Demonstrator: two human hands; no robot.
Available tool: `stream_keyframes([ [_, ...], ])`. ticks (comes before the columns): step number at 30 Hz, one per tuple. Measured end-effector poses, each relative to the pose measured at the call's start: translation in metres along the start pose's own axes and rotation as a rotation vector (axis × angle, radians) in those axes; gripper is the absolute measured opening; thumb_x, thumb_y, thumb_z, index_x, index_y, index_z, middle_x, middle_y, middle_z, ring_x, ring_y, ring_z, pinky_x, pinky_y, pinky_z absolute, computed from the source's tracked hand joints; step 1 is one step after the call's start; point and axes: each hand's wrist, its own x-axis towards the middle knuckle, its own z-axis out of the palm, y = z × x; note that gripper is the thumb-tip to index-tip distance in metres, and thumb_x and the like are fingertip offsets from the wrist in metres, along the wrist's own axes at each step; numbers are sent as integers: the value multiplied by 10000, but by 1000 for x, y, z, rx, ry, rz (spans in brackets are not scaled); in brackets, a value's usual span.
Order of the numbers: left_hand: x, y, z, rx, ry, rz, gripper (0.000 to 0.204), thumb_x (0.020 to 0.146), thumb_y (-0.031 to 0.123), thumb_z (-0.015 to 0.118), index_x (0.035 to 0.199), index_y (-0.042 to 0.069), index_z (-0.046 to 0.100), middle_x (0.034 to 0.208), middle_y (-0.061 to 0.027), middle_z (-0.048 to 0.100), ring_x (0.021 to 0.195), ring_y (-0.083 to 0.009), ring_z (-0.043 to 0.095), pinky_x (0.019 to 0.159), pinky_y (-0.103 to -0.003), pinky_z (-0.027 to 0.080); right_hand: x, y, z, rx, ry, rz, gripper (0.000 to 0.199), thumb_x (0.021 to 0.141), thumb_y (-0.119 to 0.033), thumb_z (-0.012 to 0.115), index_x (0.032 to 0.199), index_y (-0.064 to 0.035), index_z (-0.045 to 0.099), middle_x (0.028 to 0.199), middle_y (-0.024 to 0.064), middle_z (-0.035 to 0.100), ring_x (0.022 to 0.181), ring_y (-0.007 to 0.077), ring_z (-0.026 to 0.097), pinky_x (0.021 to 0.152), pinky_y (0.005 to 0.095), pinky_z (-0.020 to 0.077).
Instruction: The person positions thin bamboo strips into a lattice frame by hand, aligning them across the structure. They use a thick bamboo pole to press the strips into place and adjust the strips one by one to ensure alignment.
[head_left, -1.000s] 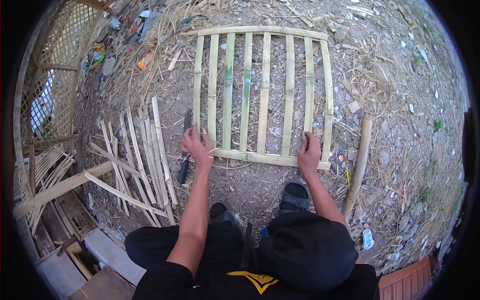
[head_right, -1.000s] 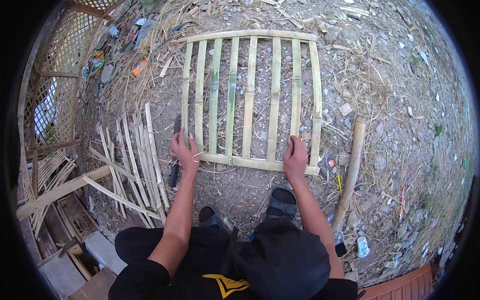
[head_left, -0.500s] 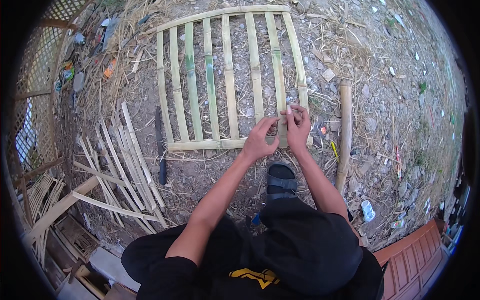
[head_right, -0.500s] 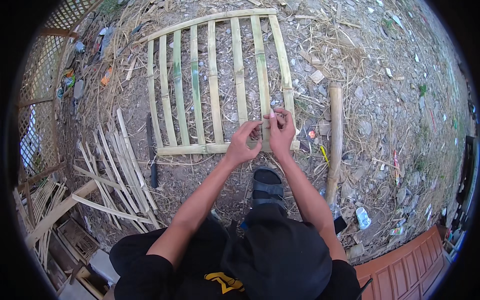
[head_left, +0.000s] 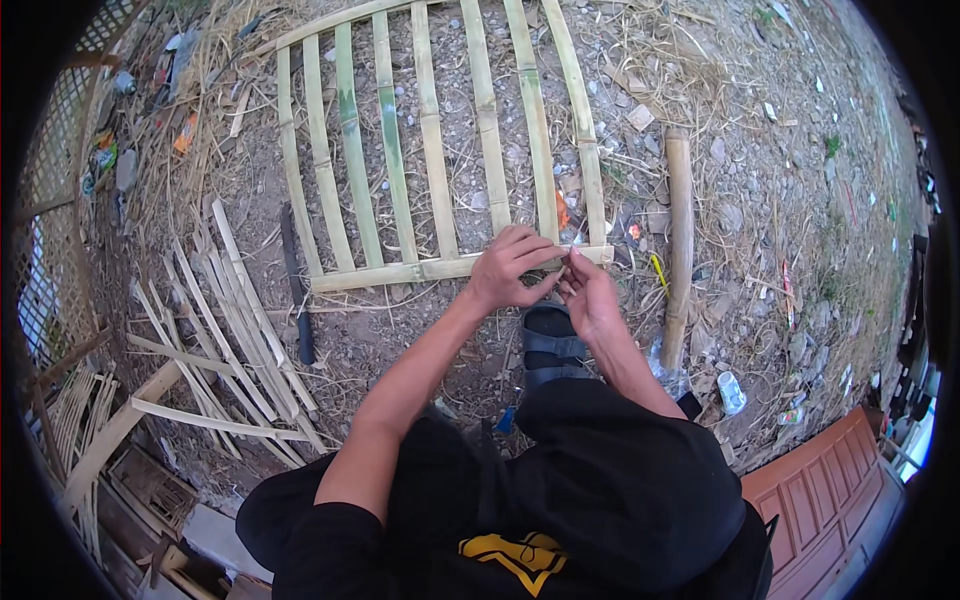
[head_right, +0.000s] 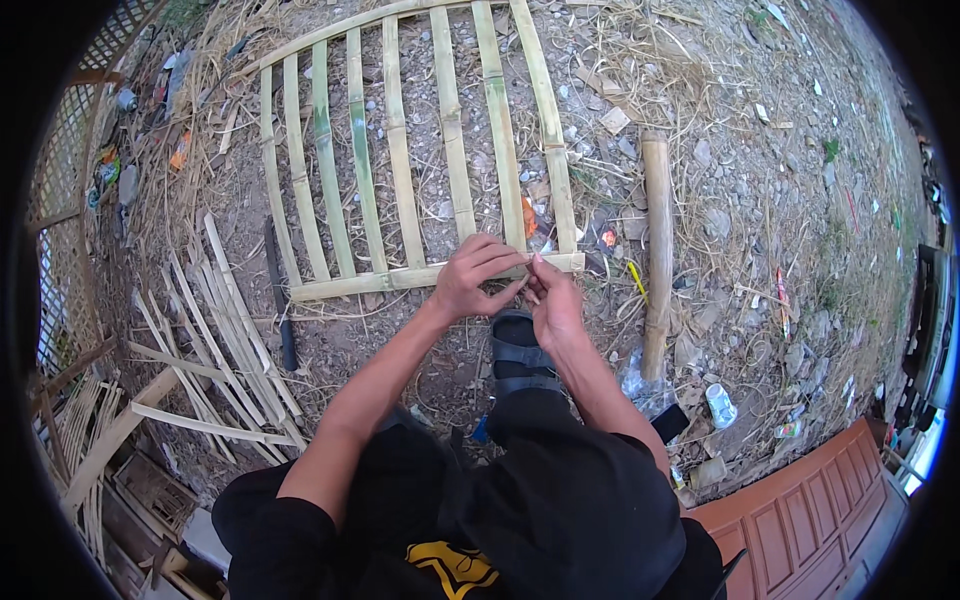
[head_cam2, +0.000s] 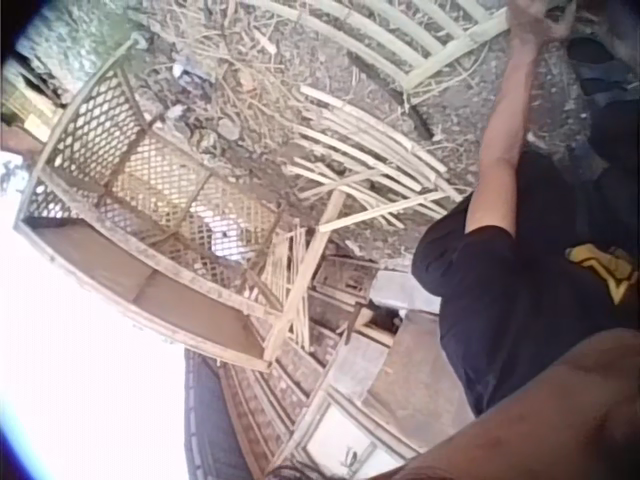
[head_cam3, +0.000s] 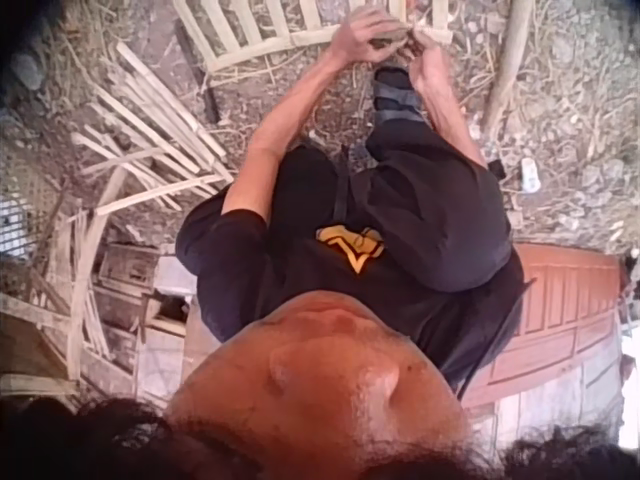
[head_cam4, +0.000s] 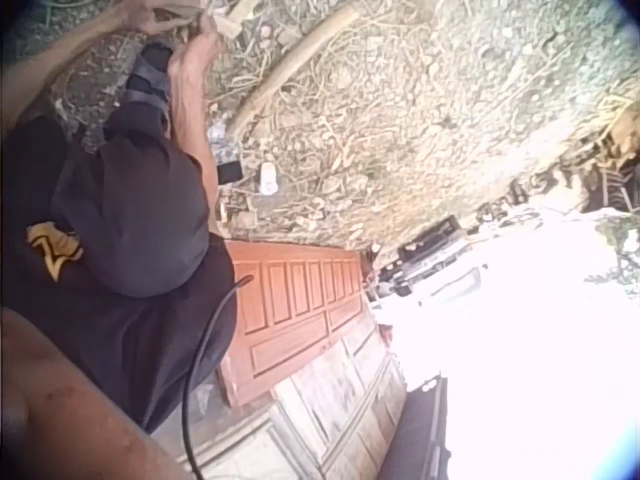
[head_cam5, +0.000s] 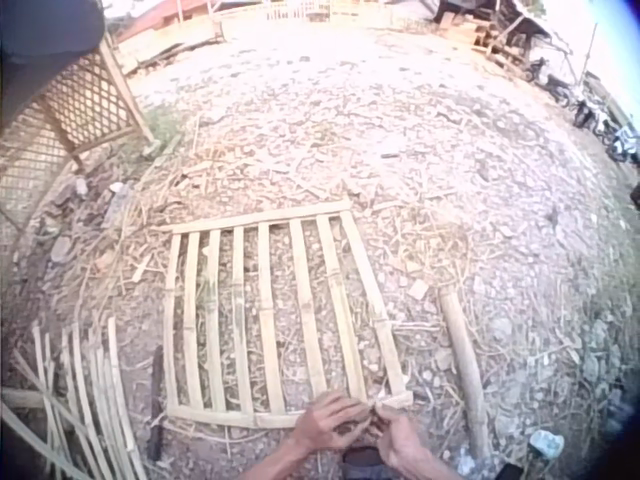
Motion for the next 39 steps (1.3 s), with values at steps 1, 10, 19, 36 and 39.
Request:
stream_keyframes([
  [1,-2,-1,0,-8,-12,8,344,682,119,822,1004,60,717,967,-69,694,879,-267,646,795,-379,523,-3,1,1,23,-21,41,156,969,-222,656,1011,-73,637,798,-30,590,712,75,517,617,249,391],
  [10,-7,-6,1,-83,-9,-7,245,704,26,794,942,57,744,967,-43,735,897,-252,664,794,-367,534,-5,2,4,228,-78,258,141,992,-218,596,999,-77,604,835,23,592,721,129,519,641,288,417],
  [19,1,-2,2,-22,-59,-168,106,762,87,769,866,81,748,869,-18,723,838,-202,627,796,-345,442,-18,-7,-26,-172,-17,71,206,998,-235,603,1060,-40,626,931,40,673,734,115,594,631,257,442],
  [36,-1,-1,0,177,-230,-15,119,718,173,817,804,128,748,873,16,651,835,-190,591,826,-377,412,-62,-35,-136,-354,205,-459,161,1003,-187,606,994,-30,640,804,34,677,610,64,575,549,203,399],
  [39,-3,-3,1,208,-242,36,154,736,173,810,851,115,727,903,6,646,861,-203,602,830,-390,420,-74,-39,-141,-370,193,-471,145,1002,-161,605,989,-20,635,801,31,664,613,59,561,560,203,407],
])
